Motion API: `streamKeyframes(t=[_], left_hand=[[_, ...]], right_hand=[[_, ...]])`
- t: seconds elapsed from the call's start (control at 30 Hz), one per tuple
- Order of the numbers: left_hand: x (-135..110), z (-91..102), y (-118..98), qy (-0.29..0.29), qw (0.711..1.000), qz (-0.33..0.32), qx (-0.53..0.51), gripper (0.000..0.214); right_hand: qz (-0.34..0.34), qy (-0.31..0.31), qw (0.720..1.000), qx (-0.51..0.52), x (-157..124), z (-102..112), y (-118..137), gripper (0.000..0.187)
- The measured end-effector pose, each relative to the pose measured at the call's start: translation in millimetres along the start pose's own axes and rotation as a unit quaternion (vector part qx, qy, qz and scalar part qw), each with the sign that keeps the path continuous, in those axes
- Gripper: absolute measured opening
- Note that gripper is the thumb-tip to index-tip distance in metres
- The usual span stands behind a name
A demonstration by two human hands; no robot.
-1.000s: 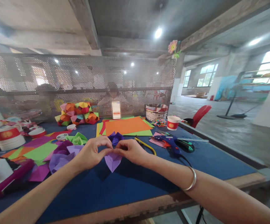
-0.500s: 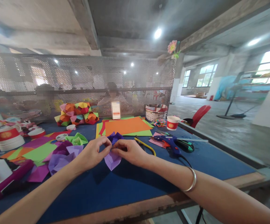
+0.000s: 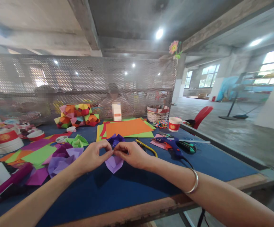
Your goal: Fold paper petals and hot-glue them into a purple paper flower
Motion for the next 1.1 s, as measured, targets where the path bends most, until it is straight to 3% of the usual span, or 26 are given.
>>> streamKeyframes(t=[0.2,0.37,0.57,0.9,1.1], left_hand=[[1.1,-0.2,-0.1,0.019,0.999,0.012,-0.037,0.027],[1.2,5.4,-1.2,-0.002,0.999,0.004,-0.041,0.023],[0.2,1.0,-1.0,0.014,0.999,0.008,-0.045,0.019],[-0.2,0.5,-1.3,0.018,0.997,0.003,-0.077,0.021],[1.2,1.2,2.2,0.005,0.996,0.038,-0.082,0.016]], right_hand=[[0.006,-0.009,1.0,-0.006,-0.3,2.3,0.8,0.012],[-0.019,-0.011,1.0,0.011,3.1,1.7,-7.1,0.011],[-0.045,-0.009,0.999,0.014,4.0,-0.1,-12.3,0.007],[-0.053,-0.004,0.998,0.024,0.5,-0.3,-5.2,0.012],[-0.056,0.001,0.997,0.045,0.4,-0.6,-1.9,0.016]])
Point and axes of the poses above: each hand's wrist, its own x-axis towards the middle knuckle, its own z-axis out of the back of the hand, y = z × x, the point moved 6 cm from there along x, towards the middle knuckle, and after that the axes turned 4 degrees about -x, right-handed, at the moved point
